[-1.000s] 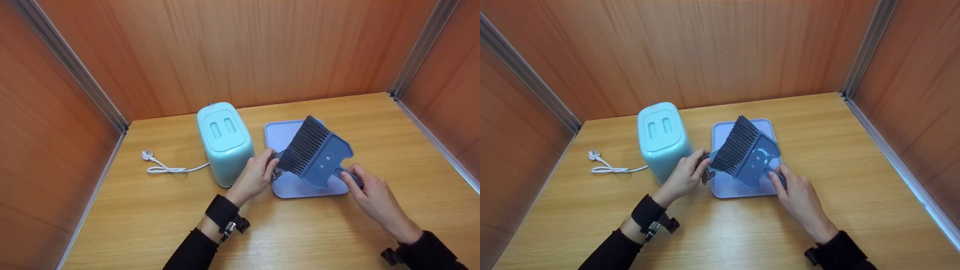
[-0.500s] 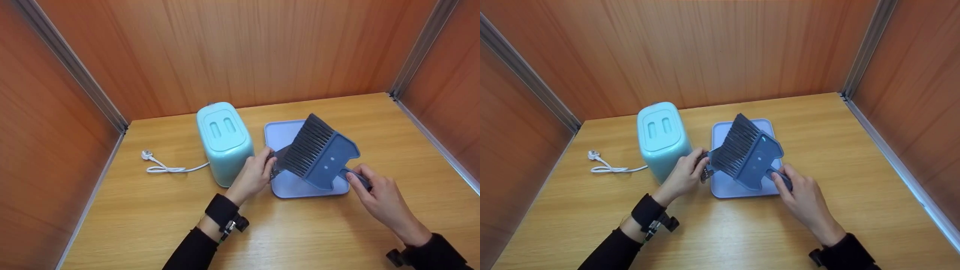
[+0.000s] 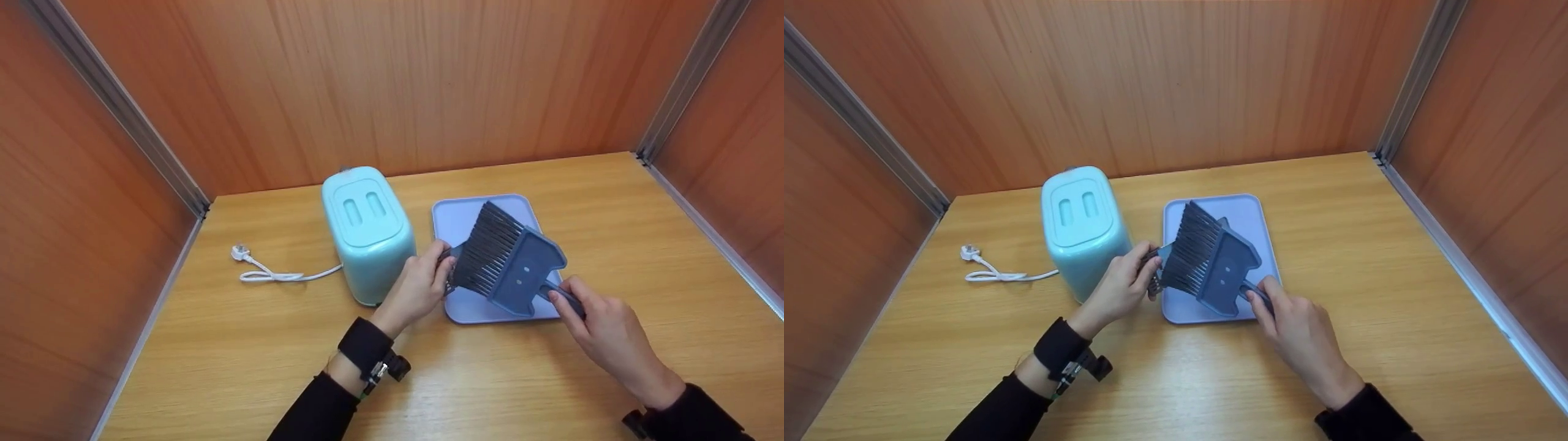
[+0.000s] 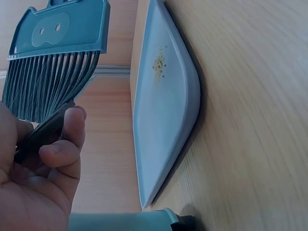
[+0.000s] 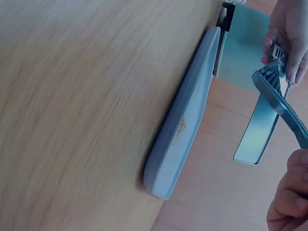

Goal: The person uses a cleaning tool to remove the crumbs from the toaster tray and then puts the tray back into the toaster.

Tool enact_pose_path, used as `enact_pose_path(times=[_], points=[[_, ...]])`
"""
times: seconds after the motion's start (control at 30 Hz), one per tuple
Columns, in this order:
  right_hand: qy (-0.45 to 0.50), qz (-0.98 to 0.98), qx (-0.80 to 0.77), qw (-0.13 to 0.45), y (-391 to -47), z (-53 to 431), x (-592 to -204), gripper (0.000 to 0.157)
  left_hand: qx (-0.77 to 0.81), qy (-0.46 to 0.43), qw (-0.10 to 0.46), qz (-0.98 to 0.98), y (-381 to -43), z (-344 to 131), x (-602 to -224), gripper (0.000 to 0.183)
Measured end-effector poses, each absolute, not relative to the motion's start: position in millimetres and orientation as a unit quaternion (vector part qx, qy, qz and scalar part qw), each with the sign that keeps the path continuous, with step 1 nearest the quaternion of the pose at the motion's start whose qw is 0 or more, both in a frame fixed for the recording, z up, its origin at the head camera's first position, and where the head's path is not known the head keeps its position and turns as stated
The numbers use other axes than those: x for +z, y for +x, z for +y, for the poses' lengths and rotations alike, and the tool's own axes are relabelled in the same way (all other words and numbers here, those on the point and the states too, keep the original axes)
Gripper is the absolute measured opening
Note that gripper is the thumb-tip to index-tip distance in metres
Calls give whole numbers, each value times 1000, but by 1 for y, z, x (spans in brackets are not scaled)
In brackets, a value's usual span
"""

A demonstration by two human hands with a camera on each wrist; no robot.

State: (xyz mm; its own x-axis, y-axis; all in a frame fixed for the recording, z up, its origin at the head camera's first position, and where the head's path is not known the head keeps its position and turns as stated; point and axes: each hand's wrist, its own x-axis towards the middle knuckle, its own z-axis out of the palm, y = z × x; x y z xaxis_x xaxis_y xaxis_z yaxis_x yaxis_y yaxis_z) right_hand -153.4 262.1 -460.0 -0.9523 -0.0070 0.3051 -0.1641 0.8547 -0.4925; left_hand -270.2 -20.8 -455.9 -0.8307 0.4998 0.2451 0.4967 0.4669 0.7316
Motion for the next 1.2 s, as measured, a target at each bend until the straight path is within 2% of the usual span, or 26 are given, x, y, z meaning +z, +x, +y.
enact_pose_path(times=[0.3,0.63,1.2], points=[[50,-951,229,203,-151,270,-462,16,406,280,-8,870,-271,-23,-459,16],[77,-939,266,206,-146,268,-462,13,391,257,-12,884,-272,-23,-460,15],[97,-947,220,215,-143,263,-468,12,396,262,-19,880,-271,-18,-461,15]])
